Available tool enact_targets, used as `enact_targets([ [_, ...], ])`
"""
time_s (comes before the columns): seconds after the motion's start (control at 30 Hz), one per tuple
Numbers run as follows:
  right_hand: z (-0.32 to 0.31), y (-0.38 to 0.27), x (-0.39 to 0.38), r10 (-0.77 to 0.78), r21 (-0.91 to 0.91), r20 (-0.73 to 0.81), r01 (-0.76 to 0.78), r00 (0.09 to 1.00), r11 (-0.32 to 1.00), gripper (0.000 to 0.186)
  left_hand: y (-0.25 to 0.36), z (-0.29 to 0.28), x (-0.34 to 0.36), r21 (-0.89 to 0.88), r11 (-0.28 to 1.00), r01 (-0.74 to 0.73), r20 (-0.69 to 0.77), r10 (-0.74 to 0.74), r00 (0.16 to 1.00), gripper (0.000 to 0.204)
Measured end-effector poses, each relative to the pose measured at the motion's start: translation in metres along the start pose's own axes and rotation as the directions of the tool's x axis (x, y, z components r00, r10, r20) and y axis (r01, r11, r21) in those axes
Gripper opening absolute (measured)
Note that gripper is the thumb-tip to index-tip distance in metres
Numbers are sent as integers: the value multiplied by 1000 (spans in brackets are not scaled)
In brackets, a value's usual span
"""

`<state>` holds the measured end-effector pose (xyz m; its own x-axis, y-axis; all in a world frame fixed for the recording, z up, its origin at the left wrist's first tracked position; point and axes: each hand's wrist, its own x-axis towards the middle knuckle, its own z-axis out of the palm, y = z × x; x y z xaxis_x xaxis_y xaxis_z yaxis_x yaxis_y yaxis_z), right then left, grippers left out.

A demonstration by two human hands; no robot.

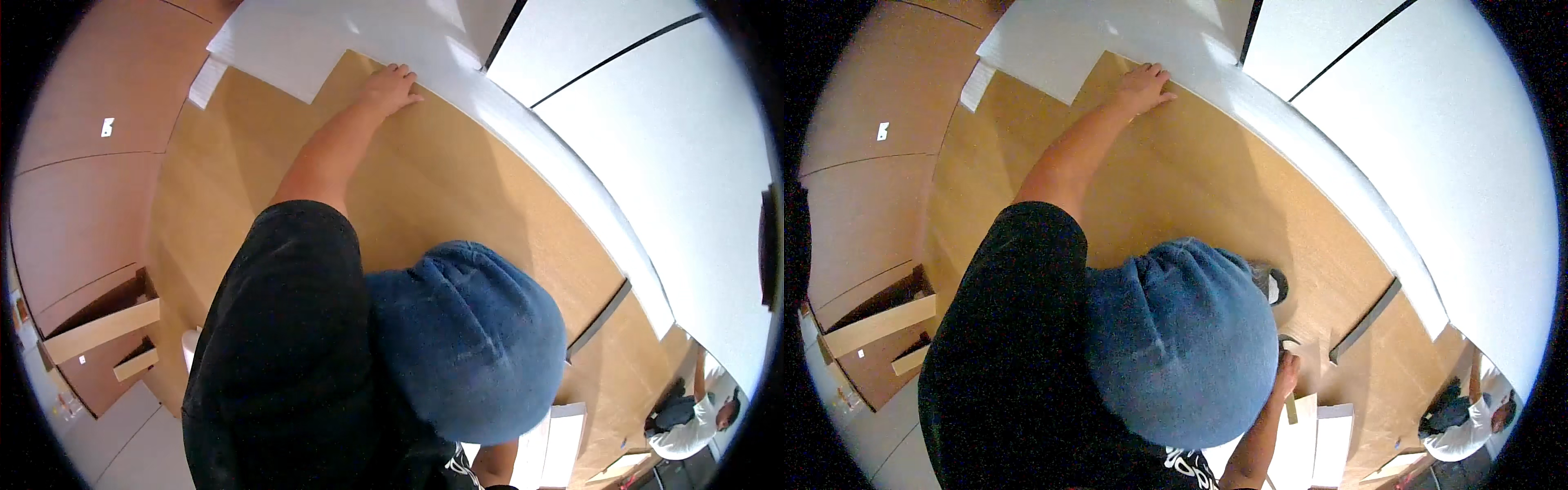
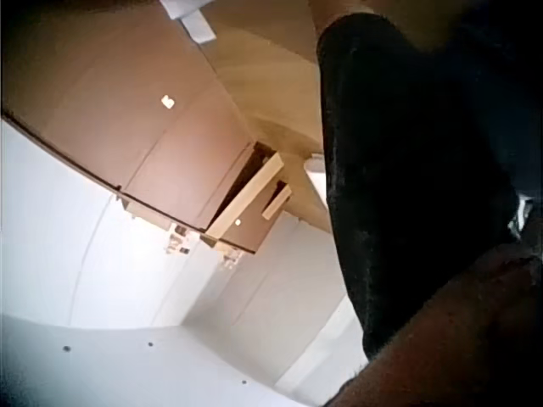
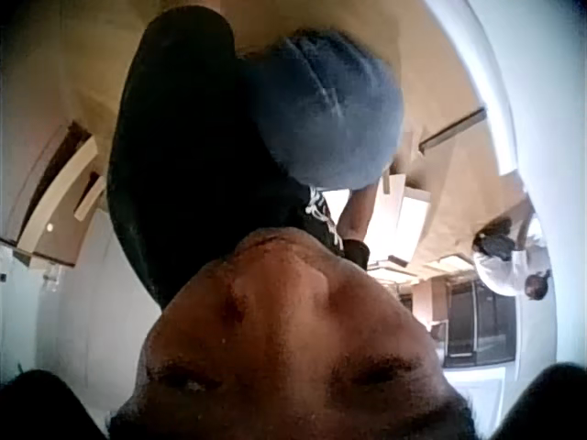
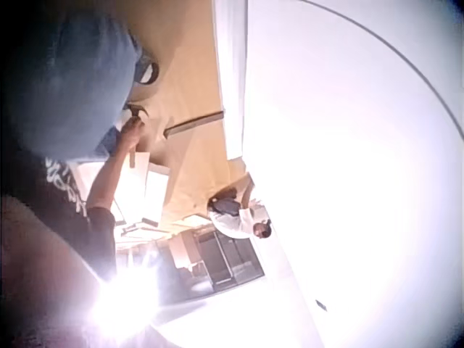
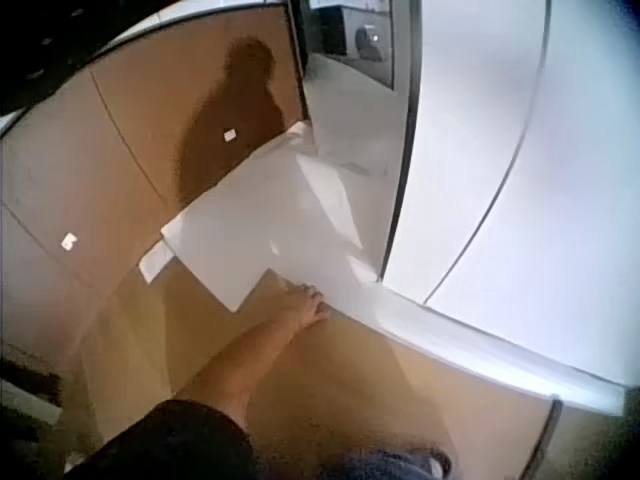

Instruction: The person unboxes flooring planks, carries them to the work area, and lays them on the floor near a wall, using a hammer and a metal tool to tap them into place.

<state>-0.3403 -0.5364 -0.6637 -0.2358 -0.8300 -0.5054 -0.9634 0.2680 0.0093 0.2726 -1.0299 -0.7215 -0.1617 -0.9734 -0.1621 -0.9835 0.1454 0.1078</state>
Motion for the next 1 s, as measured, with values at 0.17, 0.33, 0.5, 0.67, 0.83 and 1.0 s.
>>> enact_targets([
  [0.17,7,-11,-18,-11,-10,2,11,1000,1000,26,-20,-16,6,81,996,-21,119,11,993,65],
  [0.33,4,-1,-41,107,270,-28,-96,994,958,32,0,35,15,135,990,-32,26,29,999,68],
  [0.5,-10,20,-16,-92,97,132,80,987,992,24,-9,102,-19,195,979,64,240,-111,964,69],
  [0.67,-2,22,2,-88,60,298,73,950,995,36,14,75,12,172,985,20,225,-59,973,66],
  [0.83,-87,23,110,196,307,199,-251,960,918,35,96,23,4,152,875,-460,-13,467,884,61],
  [1.0,-121,108,207,447,306,-288,-361,847,881,49,280,9,-18,-82,611,-788,44,792,609,64],
])
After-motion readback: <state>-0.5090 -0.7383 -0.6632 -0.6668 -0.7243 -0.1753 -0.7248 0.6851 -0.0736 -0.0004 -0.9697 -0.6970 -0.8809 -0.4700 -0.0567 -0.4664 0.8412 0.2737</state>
